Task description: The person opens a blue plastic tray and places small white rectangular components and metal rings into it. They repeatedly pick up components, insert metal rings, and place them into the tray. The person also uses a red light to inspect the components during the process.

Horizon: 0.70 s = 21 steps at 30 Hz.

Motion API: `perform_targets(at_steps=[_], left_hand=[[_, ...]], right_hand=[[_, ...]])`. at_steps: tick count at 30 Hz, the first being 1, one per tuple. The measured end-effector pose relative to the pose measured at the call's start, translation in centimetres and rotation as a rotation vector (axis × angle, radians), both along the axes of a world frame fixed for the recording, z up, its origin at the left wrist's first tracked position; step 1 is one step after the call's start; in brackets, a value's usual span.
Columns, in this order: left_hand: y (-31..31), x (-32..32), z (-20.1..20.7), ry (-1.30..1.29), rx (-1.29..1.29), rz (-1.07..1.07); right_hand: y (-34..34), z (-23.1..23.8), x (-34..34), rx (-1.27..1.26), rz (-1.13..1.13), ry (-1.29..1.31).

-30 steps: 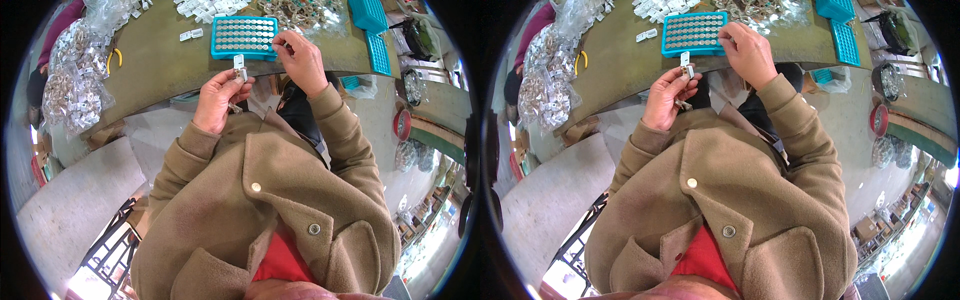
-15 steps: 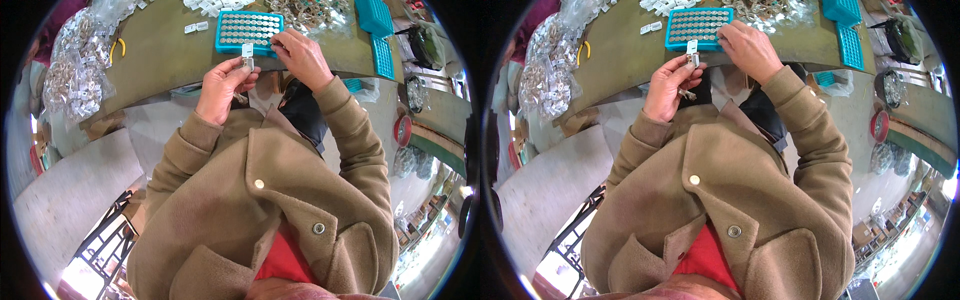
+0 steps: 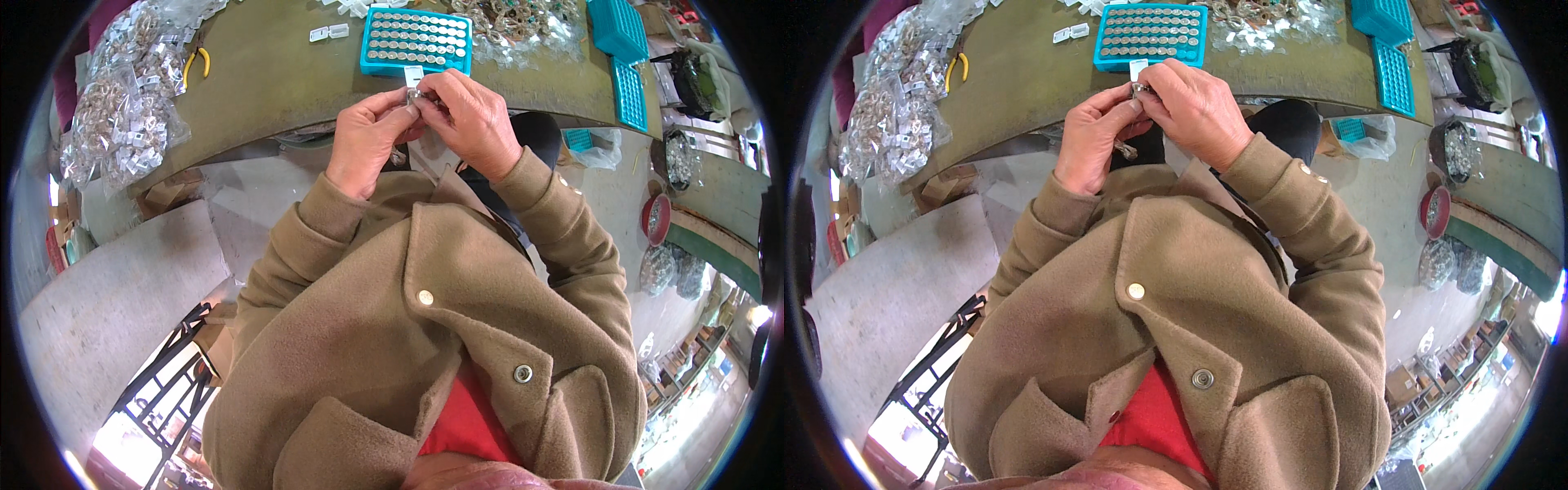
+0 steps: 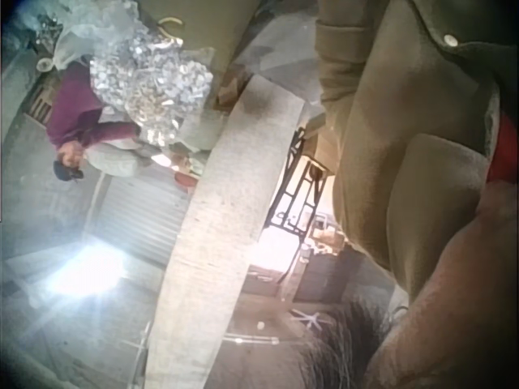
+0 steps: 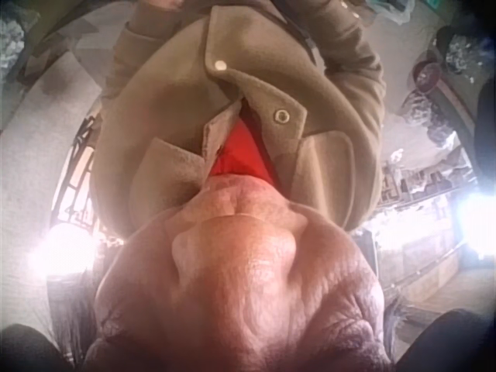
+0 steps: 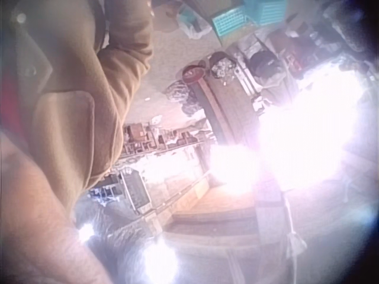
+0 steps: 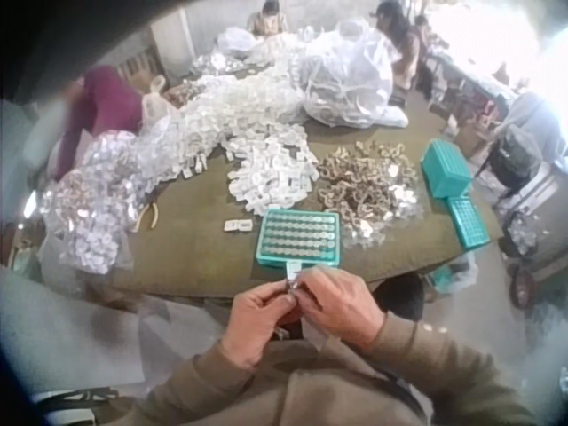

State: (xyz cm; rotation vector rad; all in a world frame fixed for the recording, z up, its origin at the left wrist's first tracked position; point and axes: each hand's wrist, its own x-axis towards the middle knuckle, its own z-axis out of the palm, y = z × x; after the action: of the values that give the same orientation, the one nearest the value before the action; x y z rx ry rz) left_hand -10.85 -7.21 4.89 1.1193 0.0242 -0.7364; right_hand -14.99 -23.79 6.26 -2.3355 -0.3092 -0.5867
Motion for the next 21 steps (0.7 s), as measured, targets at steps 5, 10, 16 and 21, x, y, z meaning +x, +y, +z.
perform_targets(at_steps=[5, 10, 16, 21], left_hand=[[0.6, 0.2, -0.3, -0.084, 0.054, -0.058], [1.0, 0.6, -0.5, -0.181, 0.096, -0.19], [0.7, 0.2, 0.2, 0.061, 0.176, -0.175], [-0.2, -0.5, -0.2, -0.034, 0.07, -0.065]], right_hand=[[0.2, -0.5, -0.5, 0.039, 0.01, -0.005], [0.3, -0.9, -1.6, 0.062, 0.002, 0.029], [0.0, -1.1, -1.6, 0.028, 0.014, 0.038], [-0.3, -1.0, -1.1, -0.015, 0.014, -0.014]])
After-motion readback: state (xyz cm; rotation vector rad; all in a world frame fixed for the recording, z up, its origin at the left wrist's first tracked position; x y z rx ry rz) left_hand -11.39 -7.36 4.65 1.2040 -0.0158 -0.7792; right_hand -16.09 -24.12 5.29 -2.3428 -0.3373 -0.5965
